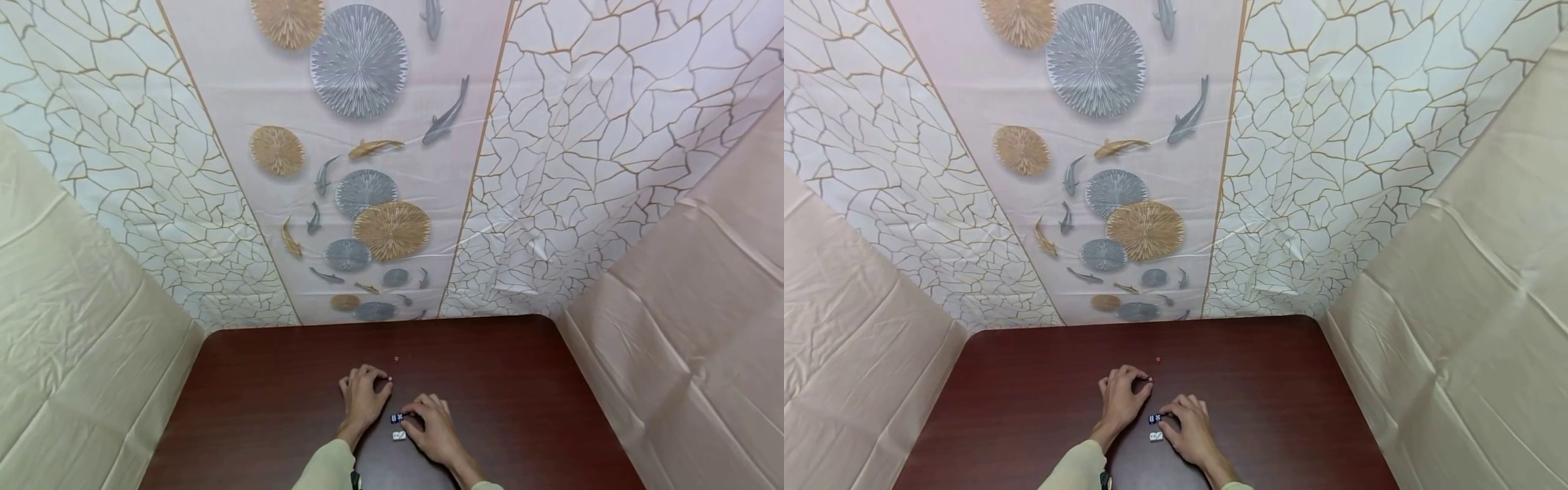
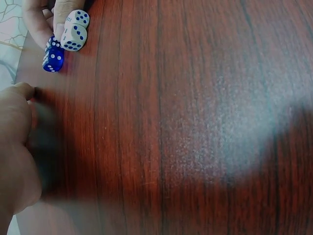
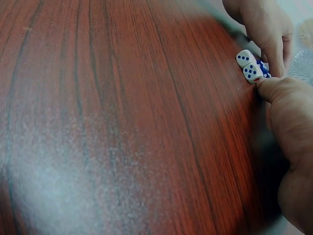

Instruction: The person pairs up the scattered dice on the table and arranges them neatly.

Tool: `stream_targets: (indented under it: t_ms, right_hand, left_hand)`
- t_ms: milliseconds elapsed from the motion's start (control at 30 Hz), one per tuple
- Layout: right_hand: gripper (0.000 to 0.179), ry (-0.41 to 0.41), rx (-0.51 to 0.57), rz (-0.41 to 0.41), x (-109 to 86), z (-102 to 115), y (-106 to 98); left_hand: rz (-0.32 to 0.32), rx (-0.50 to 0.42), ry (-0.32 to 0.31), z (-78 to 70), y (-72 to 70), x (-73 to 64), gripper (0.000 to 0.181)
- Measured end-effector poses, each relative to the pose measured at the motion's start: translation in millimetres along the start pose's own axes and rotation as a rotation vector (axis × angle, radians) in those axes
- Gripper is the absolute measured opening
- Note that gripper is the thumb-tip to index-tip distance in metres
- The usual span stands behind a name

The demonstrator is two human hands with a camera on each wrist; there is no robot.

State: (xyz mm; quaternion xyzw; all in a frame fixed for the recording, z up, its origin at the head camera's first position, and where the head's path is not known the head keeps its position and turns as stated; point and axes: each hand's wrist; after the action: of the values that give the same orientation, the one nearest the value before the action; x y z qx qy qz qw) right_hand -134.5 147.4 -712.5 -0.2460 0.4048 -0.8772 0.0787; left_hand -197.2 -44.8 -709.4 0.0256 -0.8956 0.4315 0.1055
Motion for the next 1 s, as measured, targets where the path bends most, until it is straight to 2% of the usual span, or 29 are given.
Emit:
stream_targets:
  t_ms: [533, 733, 1000]
  right_hand:
    - [0.027, 0.012, 0.002, 0.009, -0.6, 0.0, -0.9]
    - [0.026, 0.028, 0.003, 0.018, -0.7, 0.1, -1.4]
    - [0.025, 0.044, 0.014, 0.040, -0.9, 1.2, -2.4]
  left_hand:
    - [-0.006, -0.004, 0.014, -1.1, -1.4, -1.2, 0.011]
    - [0.017, -0.014, 0.006, -0.3, -2.4, -2.2, 0.009]
    - [-0.003, -0.038, 0.038, 2.4, -4.1, -6.3, 0.009]
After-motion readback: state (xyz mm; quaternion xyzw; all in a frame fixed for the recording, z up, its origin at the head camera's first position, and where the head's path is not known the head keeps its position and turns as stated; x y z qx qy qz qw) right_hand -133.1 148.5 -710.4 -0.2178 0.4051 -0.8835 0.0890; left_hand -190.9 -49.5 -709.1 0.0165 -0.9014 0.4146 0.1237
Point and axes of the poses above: each hand's wrist, its own x-axis towards the middle knuckle, its own y-axis out of the palm, z = x × y, and after that the axes turned 7 degrees about z, right-handed
